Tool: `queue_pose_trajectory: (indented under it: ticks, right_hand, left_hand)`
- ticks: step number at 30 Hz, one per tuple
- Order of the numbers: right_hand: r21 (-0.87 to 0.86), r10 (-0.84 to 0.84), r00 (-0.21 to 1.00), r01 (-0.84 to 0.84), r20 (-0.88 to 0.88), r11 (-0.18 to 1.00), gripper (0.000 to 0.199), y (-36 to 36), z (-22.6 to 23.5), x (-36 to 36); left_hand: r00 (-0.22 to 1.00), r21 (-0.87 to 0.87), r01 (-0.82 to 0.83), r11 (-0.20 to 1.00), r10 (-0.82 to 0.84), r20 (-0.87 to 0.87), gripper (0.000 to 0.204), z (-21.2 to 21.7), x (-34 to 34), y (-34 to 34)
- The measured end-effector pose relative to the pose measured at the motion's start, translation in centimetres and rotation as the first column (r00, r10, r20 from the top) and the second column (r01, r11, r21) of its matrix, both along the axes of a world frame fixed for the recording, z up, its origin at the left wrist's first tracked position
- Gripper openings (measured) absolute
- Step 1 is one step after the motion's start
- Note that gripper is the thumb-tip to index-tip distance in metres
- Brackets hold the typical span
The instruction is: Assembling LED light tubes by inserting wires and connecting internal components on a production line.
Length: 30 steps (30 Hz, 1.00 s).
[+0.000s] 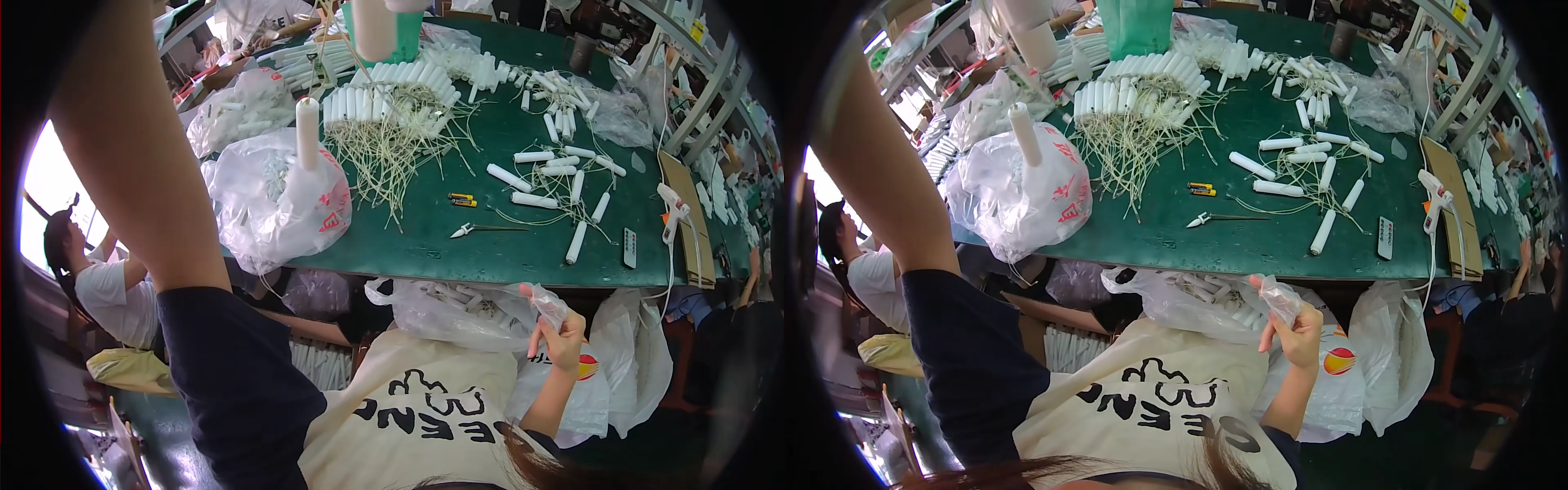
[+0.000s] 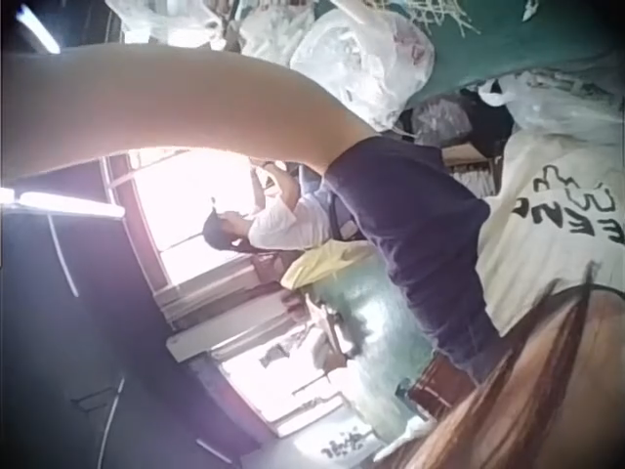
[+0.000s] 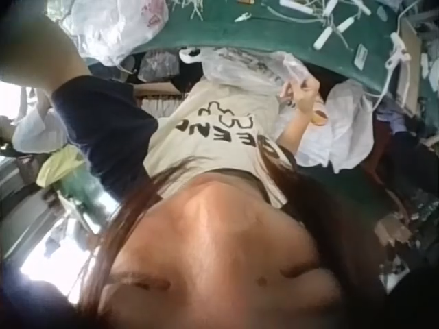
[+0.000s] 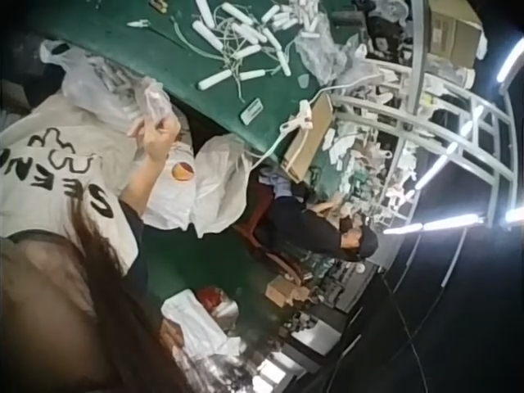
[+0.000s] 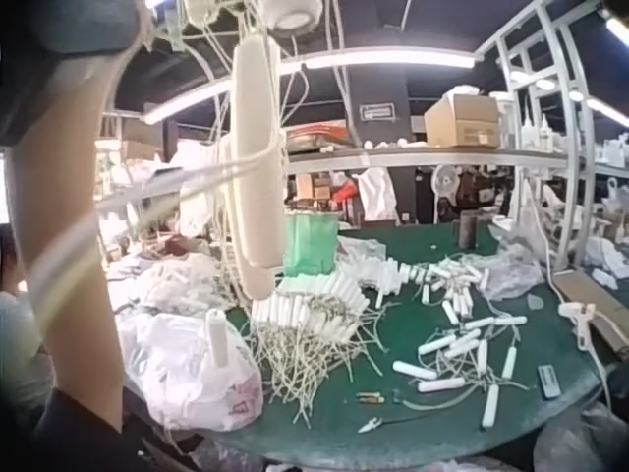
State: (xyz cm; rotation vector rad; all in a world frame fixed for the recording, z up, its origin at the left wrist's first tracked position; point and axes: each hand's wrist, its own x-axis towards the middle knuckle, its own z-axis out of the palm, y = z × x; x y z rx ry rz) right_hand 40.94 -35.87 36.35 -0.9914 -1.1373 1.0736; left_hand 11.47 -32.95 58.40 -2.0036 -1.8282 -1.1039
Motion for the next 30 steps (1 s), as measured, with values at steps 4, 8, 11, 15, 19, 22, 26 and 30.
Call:
queue_pose_trajectory:
  ticks: [4,8,11,15,19,22,26,30]
  right_hand:
    - [0.013,0.016,0.999,-0.015,-0.029,1.0,0.026,-0.4,0.3,0.1]
    - [0.013,0.017,0.998,-0.016,-0.055,1.0,0.029,-0.6,-0.2,0.5]
    - [-0.004,0.003,1.0,-0.003,0.01,1.0,0.029,-1.0,-0.5,0.1]
    - [-0.051,-0.045,0.998,0.042,-0.046,0.998,0.028,0.3,0.9,-0.3]
    - [-0.039,-0.122,0.991,0.12,-0.063,0.992,0.03,-0.1,0.0,0.0]
    - [-0.015,-0.17,0.978,0.17,-0.122,0.985,0.037,-0.1,-1.3,0.2]
    - [0.099,-0.059,0.989,0.072,-0.133,0.992,0.033,0.4,-0.5,0.2]
    - [0.106,-0.059,0.99,0.073,-0.128,0.992,0.032,0.2,-0.5,-0.1]
  left_hand:
    - [1.0,-0.047,0.005,0.999,-0.004,0.016,0.048,-0.6,-0.6,-3.6]
    - [0.965,0.011,0.243,0.97,-0.243,0.095,0.051,-1.0,-0.1,-3.1]
    - [0.896,0.071,0.407,0.91,-0.414,0.161,0.053,0.0,1.5,1.1]
    - [0.737,0.154,0.615,0.774,-0.633,0.239,0.056,1.4,3.9,9.4]
    - [0.472,0.258,0.802,0.539,-0.836,0.279,0.059,1.9,8.0,15.1]
    - [0.31,0.342,0.849,0.404,-0.903,0.298,0.061,0.8,8.8,13.7]
    - [0.082,0.46,0.863,0.211,-0.955,0.284,0.065,-0.2,11.6,11.9]
    - [-0.168,0.574,0.819,-0.004,-0.958,0.233,0.068,-0.7,13.7,11.5]
